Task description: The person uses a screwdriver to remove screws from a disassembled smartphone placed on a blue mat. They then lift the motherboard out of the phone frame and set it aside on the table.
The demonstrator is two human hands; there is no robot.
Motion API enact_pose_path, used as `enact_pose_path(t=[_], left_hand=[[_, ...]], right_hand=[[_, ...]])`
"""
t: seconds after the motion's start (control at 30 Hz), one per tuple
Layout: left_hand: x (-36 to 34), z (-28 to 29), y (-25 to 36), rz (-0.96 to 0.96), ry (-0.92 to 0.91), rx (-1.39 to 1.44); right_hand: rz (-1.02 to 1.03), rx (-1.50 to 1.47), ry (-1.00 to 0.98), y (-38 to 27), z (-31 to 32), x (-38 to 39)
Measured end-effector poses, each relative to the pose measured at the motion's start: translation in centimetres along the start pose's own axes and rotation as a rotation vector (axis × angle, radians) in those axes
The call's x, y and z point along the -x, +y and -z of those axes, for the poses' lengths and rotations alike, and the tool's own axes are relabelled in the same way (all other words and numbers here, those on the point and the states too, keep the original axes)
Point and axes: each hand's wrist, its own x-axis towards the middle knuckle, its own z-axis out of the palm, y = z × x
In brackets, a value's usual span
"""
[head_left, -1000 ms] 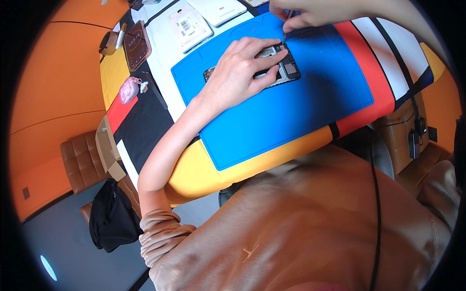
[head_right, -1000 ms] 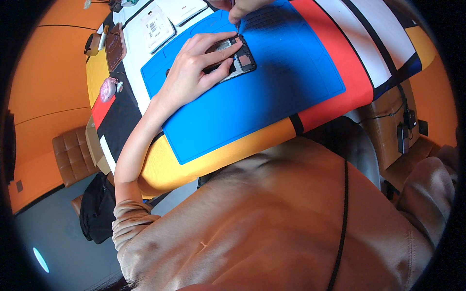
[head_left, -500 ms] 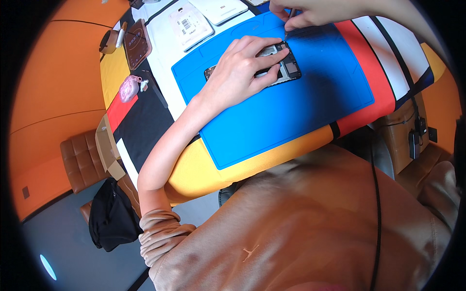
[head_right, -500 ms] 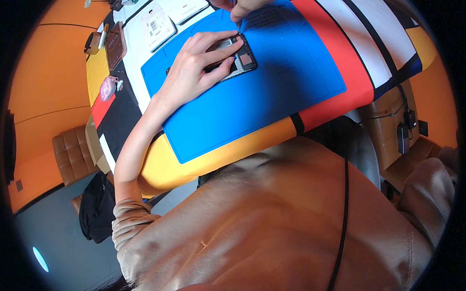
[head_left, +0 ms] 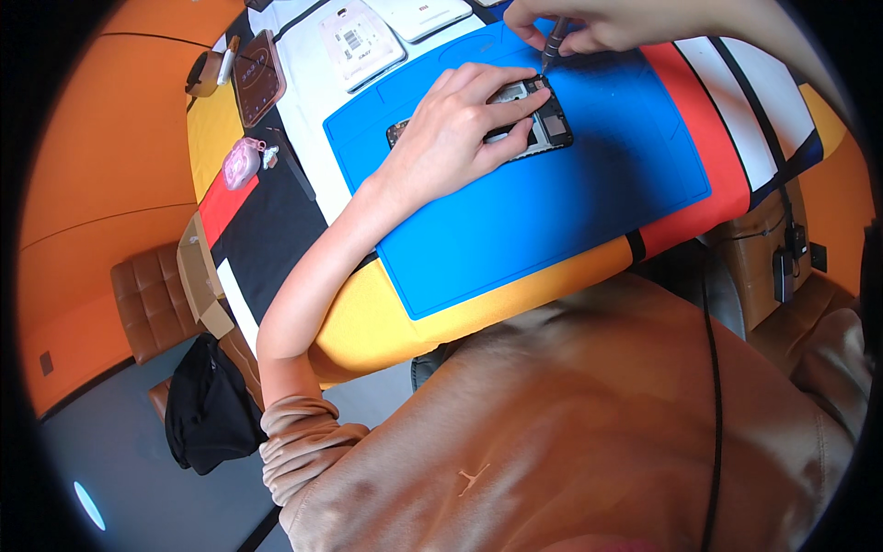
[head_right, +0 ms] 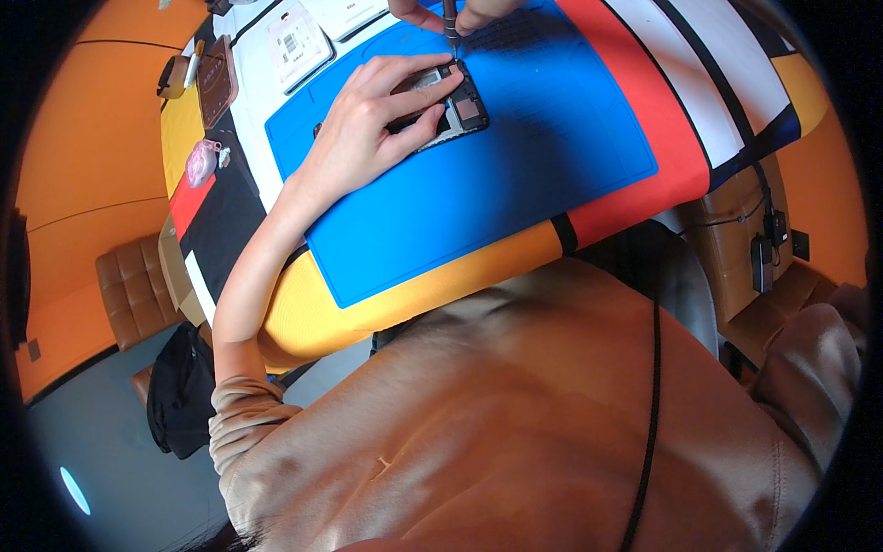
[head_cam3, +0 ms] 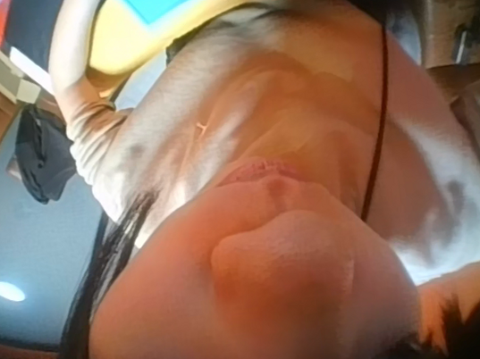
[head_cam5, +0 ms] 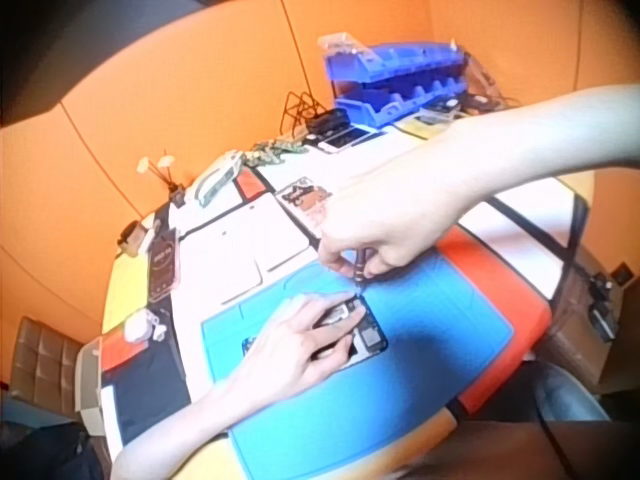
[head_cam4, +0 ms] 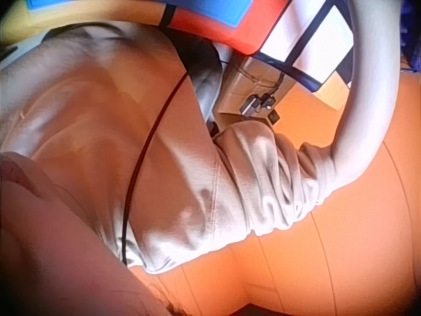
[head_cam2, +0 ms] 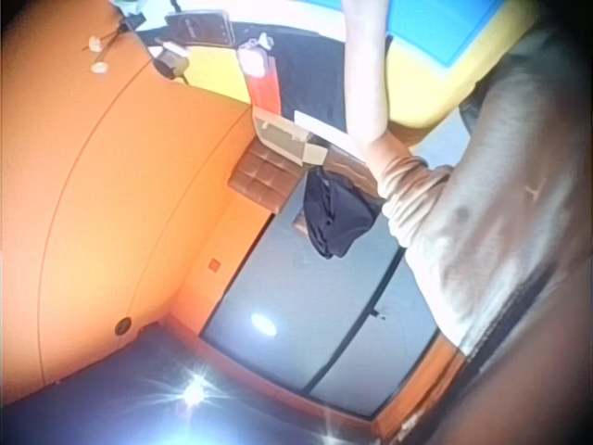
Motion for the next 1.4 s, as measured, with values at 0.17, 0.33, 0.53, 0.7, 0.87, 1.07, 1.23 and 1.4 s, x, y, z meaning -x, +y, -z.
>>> enact_pose_path(t=[0.17,0.33,0.53,0.7,0.87,1.07,1.23,1.4], left_hand=[[0.0,0.1,0.1,0.007,-0.001,0.001],[-0.1,-0.1,0.2,0.017,0.031,0.009],[0.0,0.0,0.0,0.002,0.003,-0.003],[0.0,0.0,0.0,-0.003,0.009,-0.005],[0.0,-0.1,0.0,-0.005,0.014,-0.003],[0.0,-0.1,-0.1,-0.006,0.005,-0.003],[0.0,-0.2,0.0,0.007,0.018,0.015],[-0.9,0.2,-0.3,0.077,0.044,0.152]], right_hand=[[0.068,0.035,0.058,0.1,-0.9,0.1],[0.03,-0.053,0.033,0.3,-0.9,0.4],[0.026,-0.017,0.051,0.9,-0.7,0.1],[-0.006,-0.081,0.044,1.1,-0.6,0.1],[-0.094,-0.111,-0.006,0.4,0.1,-0.1],[-0.099,-0.107,-0.022,-0.4,1.1,0.3],[-0.144,-0.141,-0.044,-0.6,1.3,0.2],[-0.215,-0.12,-0.053,-1.1,1.4,0.2]])
